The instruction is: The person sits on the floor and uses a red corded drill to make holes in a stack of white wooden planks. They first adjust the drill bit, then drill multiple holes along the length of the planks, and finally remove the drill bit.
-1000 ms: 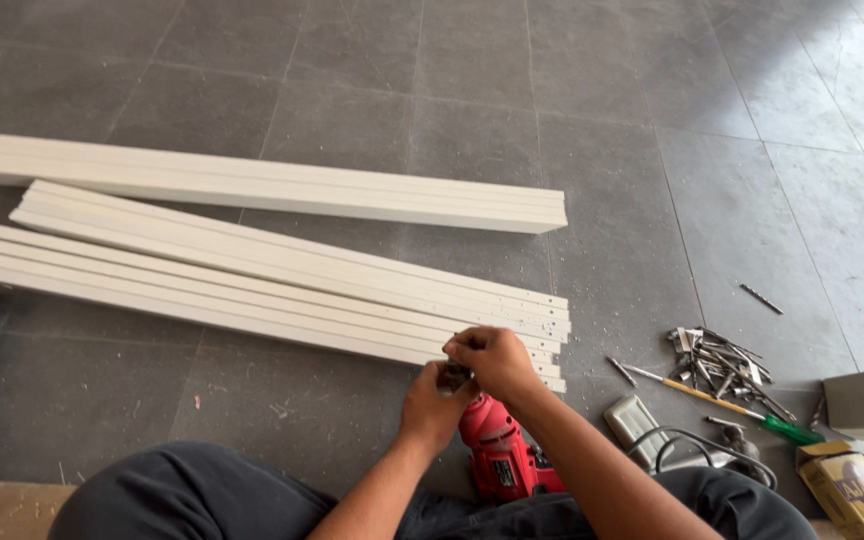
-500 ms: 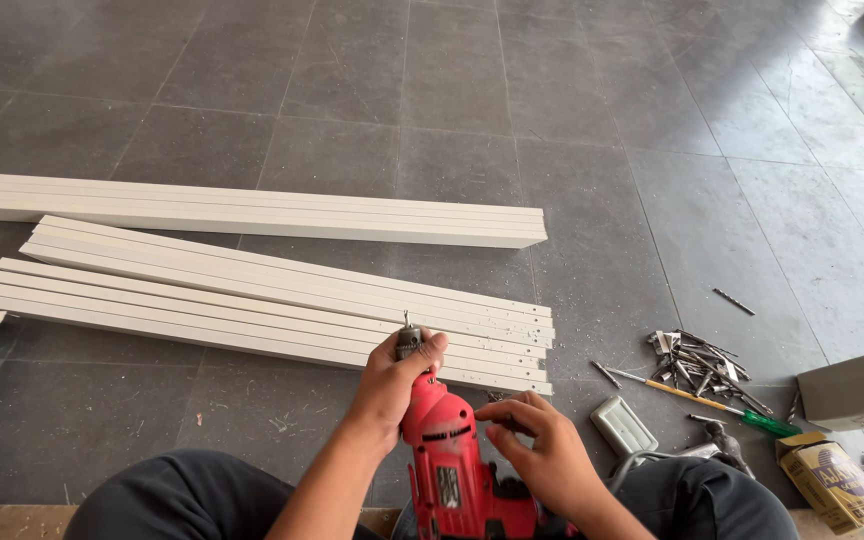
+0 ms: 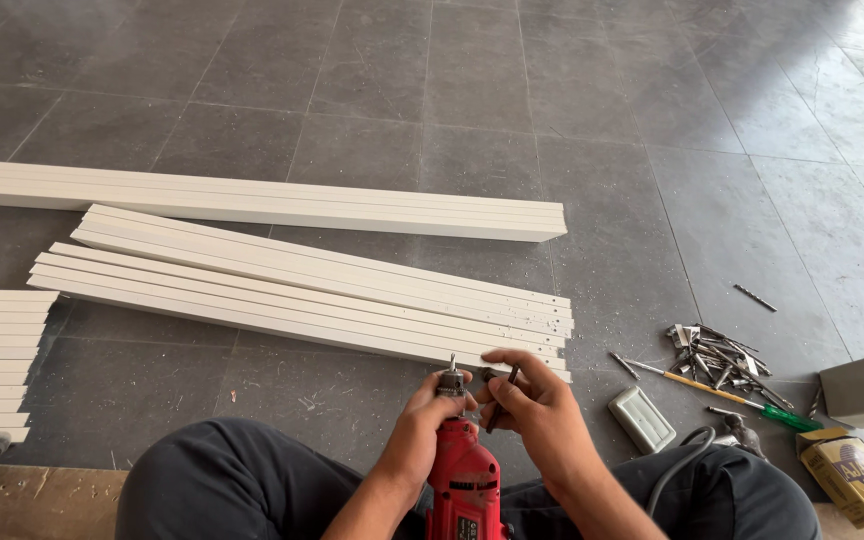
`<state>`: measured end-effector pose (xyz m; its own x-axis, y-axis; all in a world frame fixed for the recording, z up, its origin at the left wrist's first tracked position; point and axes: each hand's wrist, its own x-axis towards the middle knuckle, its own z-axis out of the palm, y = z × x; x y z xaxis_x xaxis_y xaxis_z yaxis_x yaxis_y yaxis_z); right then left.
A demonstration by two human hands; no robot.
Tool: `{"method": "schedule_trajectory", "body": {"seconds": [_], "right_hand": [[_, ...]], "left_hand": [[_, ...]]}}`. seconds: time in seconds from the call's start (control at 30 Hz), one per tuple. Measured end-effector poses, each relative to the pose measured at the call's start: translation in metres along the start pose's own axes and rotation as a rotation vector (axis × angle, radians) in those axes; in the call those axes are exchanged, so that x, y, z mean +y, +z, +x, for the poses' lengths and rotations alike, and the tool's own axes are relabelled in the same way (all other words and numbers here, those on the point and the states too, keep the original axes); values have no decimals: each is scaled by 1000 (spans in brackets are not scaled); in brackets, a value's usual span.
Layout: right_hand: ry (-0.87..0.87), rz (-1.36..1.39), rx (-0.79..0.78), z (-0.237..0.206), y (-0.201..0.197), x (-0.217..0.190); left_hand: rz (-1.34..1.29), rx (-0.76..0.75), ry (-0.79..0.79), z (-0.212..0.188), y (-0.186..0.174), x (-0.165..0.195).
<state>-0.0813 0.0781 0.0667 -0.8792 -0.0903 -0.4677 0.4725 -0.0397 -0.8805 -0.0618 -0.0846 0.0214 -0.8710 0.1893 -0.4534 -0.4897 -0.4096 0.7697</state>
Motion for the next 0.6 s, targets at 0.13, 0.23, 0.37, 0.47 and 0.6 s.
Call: {"method": "schedule_trajectory", "body": {"seconds": [0.13, 0.23, 0.37, 0.47, 0.6], "right_hand": [[134, 47, -57, 3, -3, -11], [185, -8, -51, 6, -3, -16], [196, -50, -50, 9, 3, -22], [230, -146, -5, 12, 11, -28], [277, -252, 44, 16, 27, -35]], "left_hand": [[-170, -104, 82, 0, 1, -6], [-138, -34, 44, 4, 4, -11], [-263, -111, 87, 8, 5, -15], [-192, -139, 116, 8, 2, -17], [-136, -95, 58, 15, -6, -27]]}}
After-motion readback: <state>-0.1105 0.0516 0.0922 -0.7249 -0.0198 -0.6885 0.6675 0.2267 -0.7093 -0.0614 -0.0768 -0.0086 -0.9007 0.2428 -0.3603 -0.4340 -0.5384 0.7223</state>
